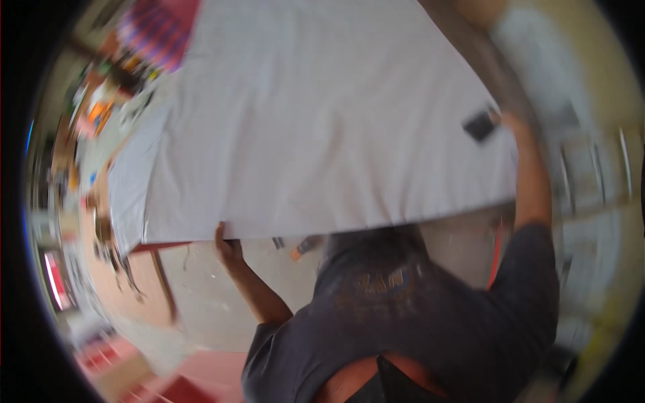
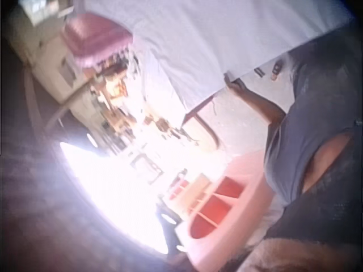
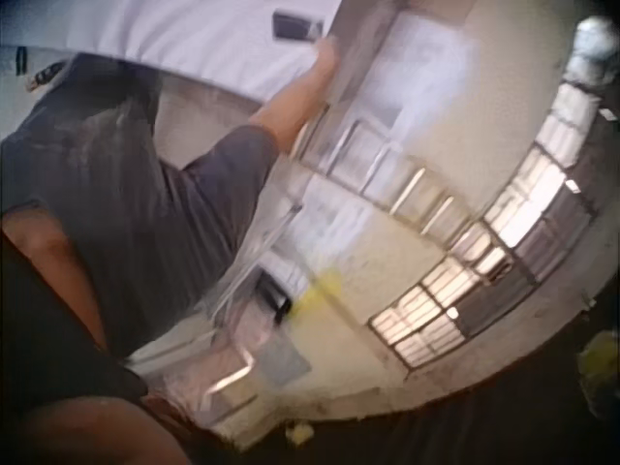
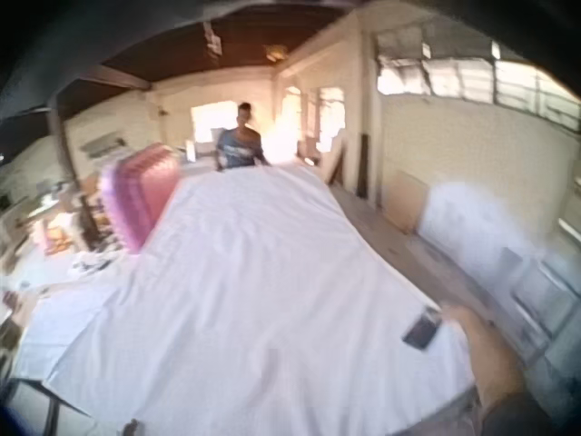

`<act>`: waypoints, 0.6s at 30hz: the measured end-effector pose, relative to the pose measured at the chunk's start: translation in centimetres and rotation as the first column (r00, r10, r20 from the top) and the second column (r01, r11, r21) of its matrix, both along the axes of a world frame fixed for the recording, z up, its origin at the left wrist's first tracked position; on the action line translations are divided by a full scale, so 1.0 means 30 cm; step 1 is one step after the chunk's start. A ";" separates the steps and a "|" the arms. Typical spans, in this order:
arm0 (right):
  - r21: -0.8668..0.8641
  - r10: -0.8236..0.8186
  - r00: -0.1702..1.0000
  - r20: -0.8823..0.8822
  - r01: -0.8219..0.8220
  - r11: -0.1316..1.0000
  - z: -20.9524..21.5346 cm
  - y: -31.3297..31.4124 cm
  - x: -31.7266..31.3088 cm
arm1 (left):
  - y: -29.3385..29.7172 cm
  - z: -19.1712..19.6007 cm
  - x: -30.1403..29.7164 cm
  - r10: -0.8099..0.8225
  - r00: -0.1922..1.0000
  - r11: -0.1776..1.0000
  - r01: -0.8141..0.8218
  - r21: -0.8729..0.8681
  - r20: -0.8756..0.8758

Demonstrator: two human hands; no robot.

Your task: The recorder moves a large white panel and then picks up and carries paint cans across a furniture workshop.

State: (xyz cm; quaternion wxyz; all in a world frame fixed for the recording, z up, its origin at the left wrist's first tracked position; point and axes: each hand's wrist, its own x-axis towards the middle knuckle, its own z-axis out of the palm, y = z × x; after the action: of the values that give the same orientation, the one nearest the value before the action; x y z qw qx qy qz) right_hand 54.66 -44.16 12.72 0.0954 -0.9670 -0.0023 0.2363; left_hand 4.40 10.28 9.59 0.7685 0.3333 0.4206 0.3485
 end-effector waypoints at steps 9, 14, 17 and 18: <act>0.195 -0.066 0.997 0.039 0.058 0.979 -0.118 0.019 0.064 | 0.113 0.066 0.062 -0.114 0.993 0.975 0.111 0.192 0.006; 0.151 -0.023 0.991 0.134 0.002 0.988 -0.113 -0.012 0.081 | 0.073 0.046 0.118 -0.109 0.994 0.974 0.099 0.204 0.034; 0.192 -0.017 0.997 0.080 0.002 0.981 -0.153 -0.008 0.069 | 0.058 0.009 0.112 -0.083 0.996 0.973 0.077 0.216 0.021; 0.208 -0.044 0.994 0.098 0.022 0.978 -0.156 -0.037 0.093 | 0.038 0.002 0.146 -0.063 0.998 0.978 0.061 0.201 0.001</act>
State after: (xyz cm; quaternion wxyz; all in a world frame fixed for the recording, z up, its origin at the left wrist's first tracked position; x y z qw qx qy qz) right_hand 57.45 -45.26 8.04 0.1989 -0.9626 -0.0156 0.1832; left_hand 8.78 11.43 9.65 0.7429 0.4210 0.3698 0.3663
